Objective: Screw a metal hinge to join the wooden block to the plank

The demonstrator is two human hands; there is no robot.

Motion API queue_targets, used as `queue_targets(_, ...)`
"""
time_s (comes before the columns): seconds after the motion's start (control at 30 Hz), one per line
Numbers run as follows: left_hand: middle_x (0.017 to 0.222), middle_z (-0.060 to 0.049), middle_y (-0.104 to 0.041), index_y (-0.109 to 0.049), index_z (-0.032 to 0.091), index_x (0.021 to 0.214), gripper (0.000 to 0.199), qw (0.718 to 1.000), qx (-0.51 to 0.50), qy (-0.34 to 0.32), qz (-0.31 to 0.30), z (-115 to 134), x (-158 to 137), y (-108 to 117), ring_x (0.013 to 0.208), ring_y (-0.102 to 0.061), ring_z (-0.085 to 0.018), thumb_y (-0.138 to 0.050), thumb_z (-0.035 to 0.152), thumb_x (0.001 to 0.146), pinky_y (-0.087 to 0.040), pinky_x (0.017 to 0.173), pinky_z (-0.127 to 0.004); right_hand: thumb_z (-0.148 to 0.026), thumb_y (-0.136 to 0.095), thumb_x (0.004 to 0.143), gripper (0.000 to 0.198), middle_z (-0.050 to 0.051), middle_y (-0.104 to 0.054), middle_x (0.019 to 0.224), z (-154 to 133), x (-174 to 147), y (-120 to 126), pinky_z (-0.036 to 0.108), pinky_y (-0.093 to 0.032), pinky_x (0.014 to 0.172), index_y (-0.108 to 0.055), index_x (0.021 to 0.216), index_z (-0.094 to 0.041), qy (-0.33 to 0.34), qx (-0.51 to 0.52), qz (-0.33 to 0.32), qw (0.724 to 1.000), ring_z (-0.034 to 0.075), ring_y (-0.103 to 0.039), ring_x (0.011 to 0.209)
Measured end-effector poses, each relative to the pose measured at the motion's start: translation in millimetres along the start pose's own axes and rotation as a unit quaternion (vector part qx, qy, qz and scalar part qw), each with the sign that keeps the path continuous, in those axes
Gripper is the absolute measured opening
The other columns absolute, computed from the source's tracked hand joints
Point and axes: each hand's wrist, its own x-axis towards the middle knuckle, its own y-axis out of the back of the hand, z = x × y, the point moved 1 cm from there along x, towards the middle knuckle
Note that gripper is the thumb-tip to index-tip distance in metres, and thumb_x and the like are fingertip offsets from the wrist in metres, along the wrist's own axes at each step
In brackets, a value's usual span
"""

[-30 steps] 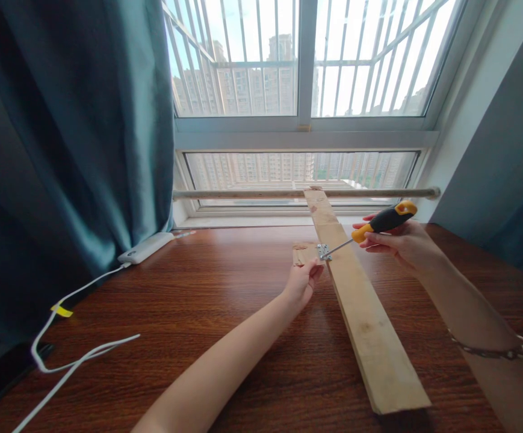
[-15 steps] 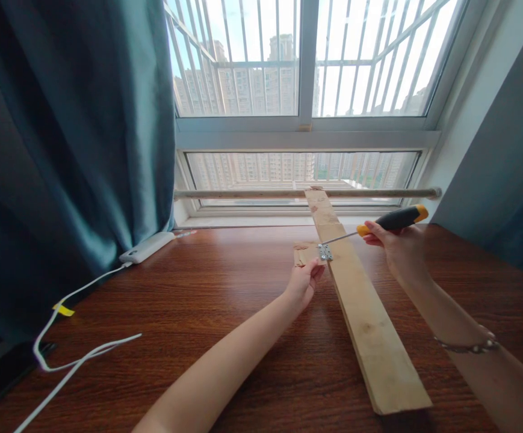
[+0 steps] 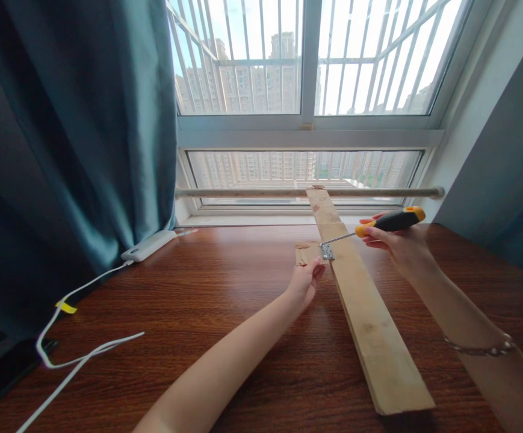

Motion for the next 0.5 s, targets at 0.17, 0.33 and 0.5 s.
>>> queue_targets(0.17,0.093,-0.008,-0.069,-0.061,0.013,0.096,0.024,1.0,-0.006,-0.003,-0.006,0.2,-0.5,-1.3,0.074,-0.065,-0.012,-0.06,0.002,0.075,-0.051,0.073,-0.023,-0.019,-0.082,0.05,0.038,0.004,-0.071,0.091,-4.2,-5.4,-1.8,0.024,-0.059,0.064,-0.064,0.084,-0.017,-0.051,0.003,-0.085,0.995,0.018,-0.068,0.078)
queue_targets(0.33,0.093,-0.009,-0.069,-0.062,0.013,0.096,0.024,1.0,-0.003,-0.006,-0.004,0.0,-0.2,-2.1,0.074,-0.065,-0.013,-0.061,0.003,0.074,-0.051,0.073,-0.024,-0.022,-0.08,0.052,0.025,0.005,-0.072,0.078,-3.2,-7.8,-7.2,0.022,-0.059,0.058,-0.068,0.072,-0.013,-0.028,0.006,0.001,1.0,0.016,-0.068,0.063)
queue_targets(0.5,0.092,-0.009,-0.07,-0.062,0.013,0.095,0.024,1.0,-0.008,0.0,0.003,0.9,-1.3,-3.0,0.075,-0.065,-0.013,-0.061,0.002,0.074,-0.051,0.074,-0.024,-0.021,-0.077,0.054,0.018,0.003,-0.067,0.053,-10.4,-2.2,1.5,0.019,-0.053,0.036,-0.064,0.063,-0.012,0.008,-0.027,0.111,0.993,0.013,-0.059,0.039)
